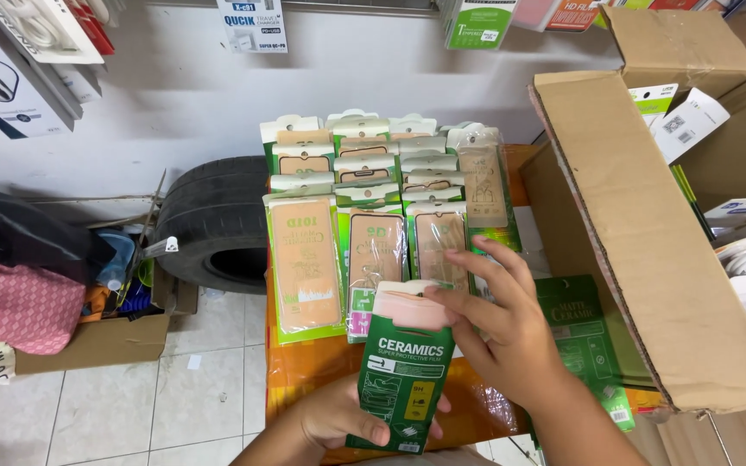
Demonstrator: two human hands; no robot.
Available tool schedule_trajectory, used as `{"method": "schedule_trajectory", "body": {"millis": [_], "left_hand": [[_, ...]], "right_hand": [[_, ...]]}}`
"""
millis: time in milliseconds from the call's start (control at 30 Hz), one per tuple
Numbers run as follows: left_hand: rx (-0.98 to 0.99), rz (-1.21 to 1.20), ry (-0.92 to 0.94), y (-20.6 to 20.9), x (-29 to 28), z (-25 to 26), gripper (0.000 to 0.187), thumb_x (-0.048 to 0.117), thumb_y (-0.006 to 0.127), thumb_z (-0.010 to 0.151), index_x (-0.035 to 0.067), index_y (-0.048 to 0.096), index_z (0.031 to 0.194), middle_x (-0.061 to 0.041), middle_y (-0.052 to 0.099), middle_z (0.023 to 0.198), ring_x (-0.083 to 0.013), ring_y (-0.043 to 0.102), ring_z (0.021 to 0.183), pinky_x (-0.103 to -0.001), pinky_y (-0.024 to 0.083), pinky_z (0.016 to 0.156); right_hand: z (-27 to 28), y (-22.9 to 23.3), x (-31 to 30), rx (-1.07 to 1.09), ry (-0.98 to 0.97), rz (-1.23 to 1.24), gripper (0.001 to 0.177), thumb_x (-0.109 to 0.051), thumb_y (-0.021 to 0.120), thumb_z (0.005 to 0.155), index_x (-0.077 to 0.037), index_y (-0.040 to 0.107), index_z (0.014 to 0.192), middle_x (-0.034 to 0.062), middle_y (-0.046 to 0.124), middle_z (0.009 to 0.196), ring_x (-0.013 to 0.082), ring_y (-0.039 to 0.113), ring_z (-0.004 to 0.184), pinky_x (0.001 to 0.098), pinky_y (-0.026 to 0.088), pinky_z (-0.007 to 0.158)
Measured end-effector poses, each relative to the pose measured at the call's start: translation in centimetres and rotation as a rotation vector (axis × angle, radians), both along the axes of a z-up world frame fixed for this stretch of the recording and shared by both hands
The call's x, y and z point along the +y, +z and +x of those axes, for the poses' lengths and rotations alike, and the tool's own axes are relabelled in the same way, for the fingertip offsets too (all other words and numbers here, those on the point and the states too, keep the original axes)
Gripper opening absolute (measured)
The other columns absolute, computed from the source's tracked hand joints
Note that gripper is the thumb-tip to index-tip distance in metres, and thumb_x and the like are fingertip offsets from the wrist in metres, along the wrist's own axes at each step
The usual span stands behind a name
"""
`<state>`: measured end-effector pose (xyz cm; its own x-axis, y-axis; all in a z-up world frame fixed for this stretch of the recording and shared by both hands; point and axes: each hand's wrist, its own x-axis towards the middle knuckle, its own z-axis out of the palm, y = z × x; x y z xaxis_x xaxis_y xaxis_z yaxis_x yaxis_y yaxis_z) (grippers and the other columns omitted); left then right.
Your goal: Sort and inspect mobile phone screen protectors from their packaging.
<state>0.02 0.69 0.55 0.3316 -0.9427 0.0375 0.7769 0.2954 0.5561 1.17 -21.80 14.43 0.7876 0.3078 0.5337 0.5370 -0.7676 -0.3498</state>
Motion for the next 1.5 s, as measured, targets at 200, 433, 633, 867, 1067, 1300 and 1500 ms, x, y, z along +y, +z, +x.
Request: {"method": "schedule_trajectory", "body": {"millis": [200,433,633,867,1067,1300,1500], "left_hand": [[0.047,0.0,0.024,0.4,0.0,0.1,0.096,0.025,0.094,0.076,0.002,0.043,0.154,-0.019,0.059,0.143,-0.034,0.063,0.128,-0.049,0.051,0.109],[0.054,-0.045,0.046,-0.3,-0.2,0.1,0.096,0.025,0.094,0.076,0.003,0.042,0.155,-0.019,0.059,0.143,-0.033,0.063,0.128,-0.048,0.052,0.107],[-0.007,-0.053,0.039,-0.8,-0.2,0.0,0.091,0.024,0.093,0.081,-0.002,0.045,0.155,-0.02,0.058,0.147,-0.0329,0.062,0.131,-0.048,0.051,0.112],[0.017,-0.045,0.062,-0.7,-0.3,-0.1,0.092,0.025,0.093,0.078,0.002,0.046,0.154,-0.018,0.059,0.144,-0.031,0.063,0.128,-0.046,0.05,0.111],[0.003,-0.055,0.047,-0.6,-0.3,-0.1,0.089,0.025,0.093,0.08,0.0,0.048,0.153,-0.017,0.059,0.145,-0.0297,0.063,0.129,-0.046,0.049,0.113],[0.047,-0.035,0.032,0.2,-0.2,-0.1,0.088,0.023,0.093,0.077,0.002,0.048,0.15,-0.014,0.06,0.141,-0.0287,0.064,0.126,-0.045,0.051,0.109],[0.032,-0.032,0.023,0.0,-0.1,-0.2,0.086,0.021,0.093,0.081,-0.001,0.049,0.152,-0.016,0.06,0.143,-0.0292,0.064,0.127,-0.045,0.051,0.109]], "right_hand": [[0.1,0.3,0.5,0.107,0.069,-0.016,0.029,-0.003,0.073,0.079,-0.01,0.076,0.107,0.012,0.059,0.137,0.0436,0.041,0.142,0.0554,0.036,0.115],[-0.1,-1.2,-0.2,0.149,0.201,-0.006,0.022,-0.022,0.072,0.087,-0.013,0.076,0.107,0.0168,0.058,0.137,0.0445,0.038,0.143,0.0521,0.034,0.115],[0.4,-2.3,-0.9,0.517,-0.021,0.635,0.021,-0.009,0.063,0.097,-0.004,0.075,0.113,0.0114,0.08,0.115,0.0225,0.073,0.104,0.034,0.057,0.09],[0.2,-2.0,0.5,0.378,0.116,0.322,0.025,-0.002,0.083,0.075,-0.003,0.077,0.099,0.0112,0.077,0.11,0.0194,0.077,0.098,0.029,0.062,0.081],[-0.2,-2.4,1.1,0.193,0.068,0.232,0.025,-0.003,0.084,0.076,-0.004,0.076,0.099,0.0101,0.076,0.109,0.0203,0.078,0.094,0.0283,0.063,0.078],[-0.3,-2.9,1.5,0.198,-0.009,0.243,0.02,0.0,0.082,0.077,-0.004,0.078,0.097,0.01,0.077,0.107,0.018,0.078,0.091,0.0263,0.064,0.074],[-0.5,-3.1,2.0,0.264,-0.103,0.277,0.019,-0.001,0.083,0.077,-0.005,0.079,0.094,0.0093,0.077,0.105,0.0152,0.078,0.084,0.0252,0.059,0.062]]}}
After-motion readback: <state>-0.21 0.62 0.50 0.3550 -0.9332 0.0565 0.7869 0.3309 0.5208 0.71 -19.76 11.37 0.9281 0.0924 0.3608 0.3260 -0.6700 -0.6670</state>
